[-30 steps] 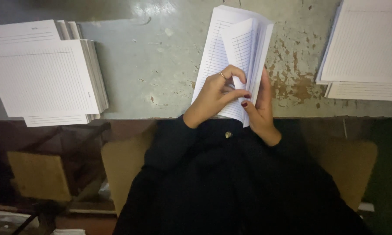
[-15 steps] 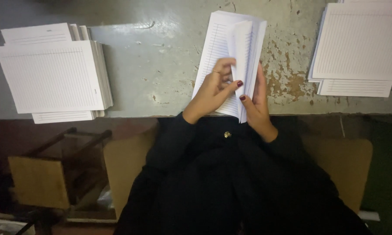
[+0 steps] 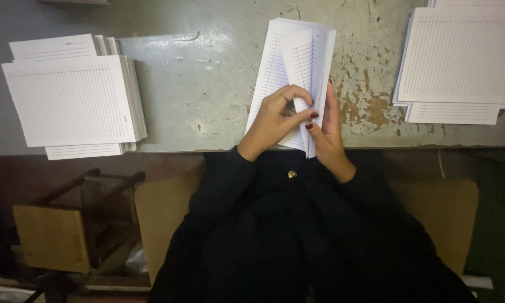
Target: A person is flipping through a stack of lined papers, likely for inspection or counting, and then aligning them into a neat pile on a work table.
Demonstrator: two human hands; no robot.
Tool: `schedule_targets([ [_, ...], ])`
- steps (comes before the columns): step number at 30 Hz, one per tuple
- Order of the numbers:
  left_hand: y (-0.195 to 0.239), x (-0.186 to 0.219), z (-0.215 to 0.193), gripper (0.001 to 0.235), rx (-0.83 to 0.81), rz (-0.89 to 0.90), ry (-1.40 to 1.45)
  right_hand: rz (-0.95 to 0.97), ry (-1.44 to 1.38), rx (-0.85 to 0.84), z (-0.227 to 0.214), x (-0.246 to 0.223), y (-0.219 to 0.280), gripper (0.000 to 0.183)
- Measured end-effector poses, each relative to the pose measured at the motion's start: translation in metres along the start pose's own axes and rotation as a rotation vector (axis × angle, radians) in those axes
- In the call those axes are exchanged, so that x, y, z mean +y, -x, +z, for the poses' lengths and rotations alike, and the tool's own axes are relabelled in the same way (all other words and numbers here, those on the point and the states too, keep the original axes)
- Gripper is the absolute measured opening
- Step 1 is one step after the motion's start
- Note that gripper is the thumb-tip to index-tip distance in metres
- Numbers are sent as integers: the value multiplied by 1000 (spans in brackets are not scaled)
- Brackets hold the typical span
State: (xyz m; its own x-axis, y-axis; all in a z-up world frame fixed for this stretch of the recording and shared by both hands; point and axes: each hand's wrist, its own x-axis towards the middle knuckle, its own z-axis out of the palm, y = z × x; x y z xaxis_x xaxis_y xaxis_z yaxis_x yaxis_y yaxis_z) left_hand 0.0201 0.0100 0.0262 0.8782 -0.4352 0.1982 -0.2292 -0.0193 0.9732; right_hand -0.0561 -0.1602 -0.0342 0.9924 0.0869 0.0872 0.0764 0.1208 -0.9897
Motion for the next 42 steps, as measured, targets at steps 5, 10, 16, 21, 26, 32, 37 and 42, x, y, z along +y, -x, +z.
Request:
schedule_targets([
  [5,0,2,-1,16,-18,-40,31,-1,-52,-11,-5,9,1,78],
  [10,1,5,-2,16,-33,-89,85,17,7,-6,-1,0,0,78],
  [16,1,2,-3,17,-49,-114,108,20,11,11,0,5,2,78],
  [21,2,-6,-2,23,-71,-141,116,19,6,13,8,-6,-2,78],
  [26,3,-10,-1,29,-71,-166,170,19,3,17,9,-5,-2,78],
  [32,3,-7,-2,32,-76,-168,173,21,14,13,6,-4,-2,78],
  [37,2,-5,-2,33,-71,-158,164,20,31,13,3,-1,0,78],
  [42,2,-8,-2,32,-74,-153,172,11,46,16,4,-2,0,78],
])
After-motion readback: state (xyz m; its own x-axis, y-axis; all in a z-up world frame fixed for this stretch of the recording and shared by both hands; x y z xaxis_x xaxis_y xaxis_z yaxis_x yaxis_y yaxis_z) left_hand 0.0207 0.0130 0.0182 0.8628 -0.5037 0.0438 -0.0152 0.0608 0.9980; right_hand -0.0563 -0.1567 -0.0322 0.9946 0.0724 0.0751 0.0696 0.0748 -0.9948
